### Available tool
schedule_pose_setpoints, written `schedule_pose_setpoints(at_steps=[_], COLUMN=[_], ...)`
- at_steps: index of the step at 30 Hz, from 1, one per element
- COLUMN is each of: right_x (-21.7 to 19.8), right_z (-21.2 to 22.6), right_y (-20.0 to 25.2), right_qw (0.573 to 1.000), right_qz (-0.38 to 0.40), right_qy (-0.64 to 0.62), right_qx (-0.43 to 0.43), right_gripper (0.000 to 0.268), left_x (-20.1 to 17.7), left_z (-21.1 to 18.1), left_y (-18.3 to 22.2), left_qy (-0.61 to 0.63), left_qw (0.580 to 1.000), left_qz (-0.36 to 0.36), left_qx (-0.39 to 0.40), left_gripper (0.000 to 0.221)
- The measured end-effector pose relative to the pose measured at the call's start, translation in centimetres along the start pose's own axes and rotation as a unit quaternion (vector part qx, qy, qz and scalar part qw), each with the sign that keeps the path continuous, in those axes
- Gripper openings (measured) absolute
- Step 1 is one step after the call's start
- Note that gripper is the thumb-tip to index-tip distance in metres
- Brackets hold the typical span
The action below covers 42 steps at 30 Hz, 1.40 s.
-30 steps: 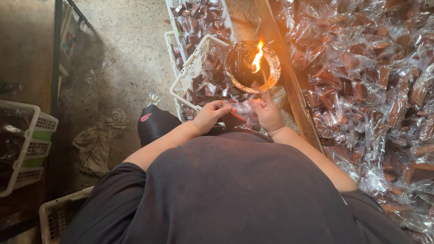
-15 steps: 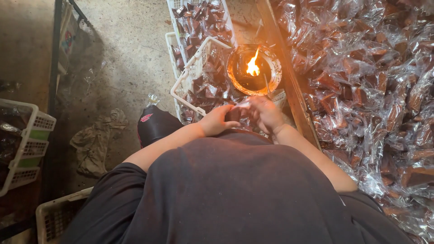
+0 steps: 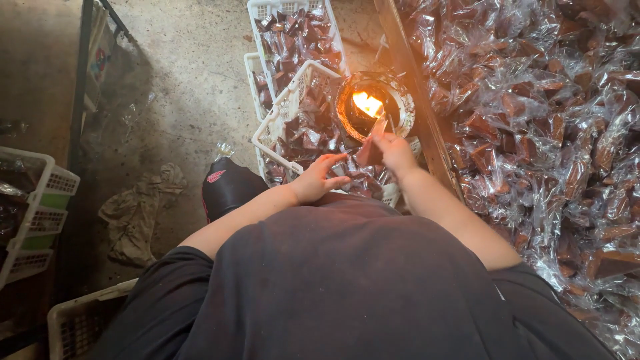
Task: Sealing plastic bags containing baked goods using a stationary flame source.
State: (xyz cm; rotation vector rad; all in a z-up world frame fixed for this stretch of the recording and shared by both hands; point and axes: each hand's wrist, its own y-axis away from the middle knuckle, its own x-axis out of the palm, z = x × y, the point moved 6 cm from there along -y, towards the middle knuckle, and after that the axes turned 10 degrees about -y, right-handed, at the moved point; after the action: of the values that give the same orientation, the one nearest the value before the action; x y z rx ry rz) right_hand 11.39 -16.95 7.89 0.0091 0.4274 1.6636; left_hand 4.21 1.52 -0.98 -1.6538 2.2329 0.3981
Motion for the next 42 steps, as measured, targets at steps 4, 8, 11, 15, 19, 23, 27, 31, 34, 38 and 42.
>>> schedule_pose_setpoints(at_steps=[4, 8, 11, 15, 19, 23, 27, 31, 34, 38, 42], right_x=[-1.6, -1.2, 0.2, 0.1, 2.3, 1.0, -4.2, -13.8, -20.8, -25.6, -24.0], right_z=[-1.5, -2.3, 1.0, -6.2, -4.1, -10.6, -7.1, -2.1, -0.5, -1.7, 2.0], right_y=[-3.2, -3.9, 0.4, -1.8, 3.3, -0.4, -1.2, -2.9, -3.0, -5.2, -3.6], right_qw=[0.99, 0.983, 0.996, 0.982, 0.967, 0.977, 0.983, 0.913, 0.857, 0.901, 0.908], right_qz=[0.03, 0.006, 0.004, 0.097, 0.167, 0.197, 0.023, -0.195, -0.325, -0.278, -0.215], right_qy=[0.125, 0.184, 0.073, -0.131, -0.129, 0.003, 0.152, 0.231, 0.208, 0.229, 0.109], right_qx=[-0.053, 0.002, 0.054, 0.092, 0.14, 0.084, -0.102, -0.273, -0.342, -0.241, -0.343], right_gripper=[0.036, 0.043, 0.041, 0.025, 0.027, 0.023, 0.019, 0.014, 0.021, 0.036, 0.032], left_x=[0.6, 0.3, 0.7, 2.0, 1.1, 2.2, 1.8, 1.6, 0.8, 1.6, 1.7], left_z=[1.2, -0.6, 0.3, 3.1, 1.7, 1.4, 3.9, 4.2, 2.6, 3.3, 2.4], left_y=[-0.1, 0.8, 0.3, -0.5, -0.6, -0.9, -1.4, -0.6, 0.0, -0.2, -0.2], left_qy=[-0.006, 0.026, 0.022, -0.015, 0.056, 0.192, 0.119, 0.313, 0.256, 0.197, 0.162], left_qw=[0.999, 0.997, 0.995, 0.992, 0.998, 0.98, 0.99, 0.936, 0.953, 0.965, 0.974], left_qz=[0.03, 0.057, 0.085, 0.098, 0.003, 0.035, -0.034, -0.049, -0.065, -0.049, -0.032], left_qx=[-0.038, -0.04, -0.056, -0.079, -0.032, -0.022, -0.073, -0.155, -0.147, -0.167, -0.156], left_gripper=[0.069, 0.054, 0.047, 0.045, 0.055, 0.056, 0.042, 0.089, 0.08, 0.058, 0.045])
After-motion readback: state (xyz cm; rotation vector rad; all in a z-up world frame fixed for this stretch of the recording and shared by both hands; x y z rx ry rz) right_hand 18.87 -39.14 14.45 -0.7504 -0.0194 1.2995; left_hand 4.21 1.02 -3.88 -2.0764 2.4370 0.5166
